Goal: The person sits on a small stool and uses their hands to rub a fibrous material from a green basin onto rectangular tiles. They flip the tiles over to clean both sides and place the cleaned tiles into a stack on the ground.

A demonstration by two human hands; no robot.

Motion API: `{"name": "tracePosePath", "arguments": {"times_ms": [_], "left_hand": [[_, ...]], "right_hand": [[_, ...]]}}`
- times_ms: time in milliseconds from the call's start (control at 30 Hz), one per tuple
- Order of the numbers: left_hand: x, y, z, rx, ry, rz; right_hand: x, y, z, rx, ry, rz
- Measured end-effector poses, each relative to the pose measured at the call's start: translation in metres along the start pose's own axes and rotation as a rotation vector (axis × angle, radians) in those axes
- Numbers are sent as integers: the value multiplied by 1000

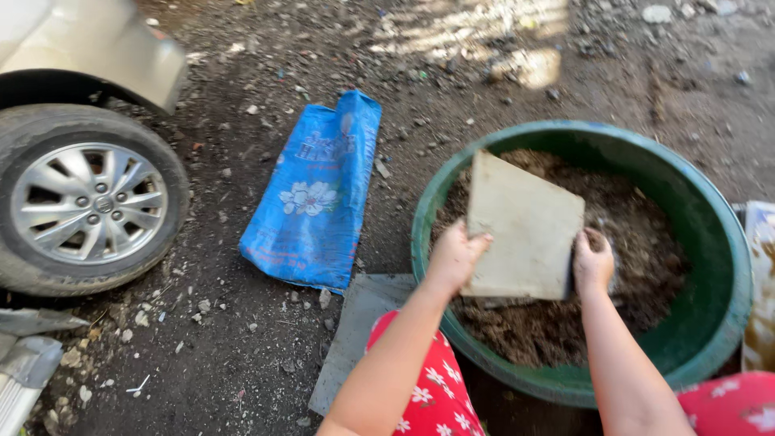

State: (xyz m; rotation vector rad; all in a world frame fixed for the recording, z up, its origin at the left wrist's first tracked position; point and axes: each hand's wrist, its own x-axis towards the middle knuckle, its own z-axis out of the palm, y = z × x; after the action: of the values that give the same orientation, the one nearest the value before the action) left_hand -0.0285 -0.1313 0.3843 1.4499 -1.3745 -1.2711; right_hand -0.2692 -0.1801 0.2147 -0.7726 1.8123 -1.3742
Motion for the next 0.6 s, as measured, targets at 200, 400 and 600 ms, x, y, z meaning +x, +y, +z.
{"name": "tracePosePath", "arguments": {"times_ms": [200,400,600], "left_hand": [[5,-37,-29,-205,8,-12],[1,-27,-66,-200,148,-45],[-3,-14,-73,-60,273,37]], "right_hand": [[3,14,-7,-192,106,17],[-11,50,-37,-767,165,218],[-44,96,-35,-1180,-60,326]]}}
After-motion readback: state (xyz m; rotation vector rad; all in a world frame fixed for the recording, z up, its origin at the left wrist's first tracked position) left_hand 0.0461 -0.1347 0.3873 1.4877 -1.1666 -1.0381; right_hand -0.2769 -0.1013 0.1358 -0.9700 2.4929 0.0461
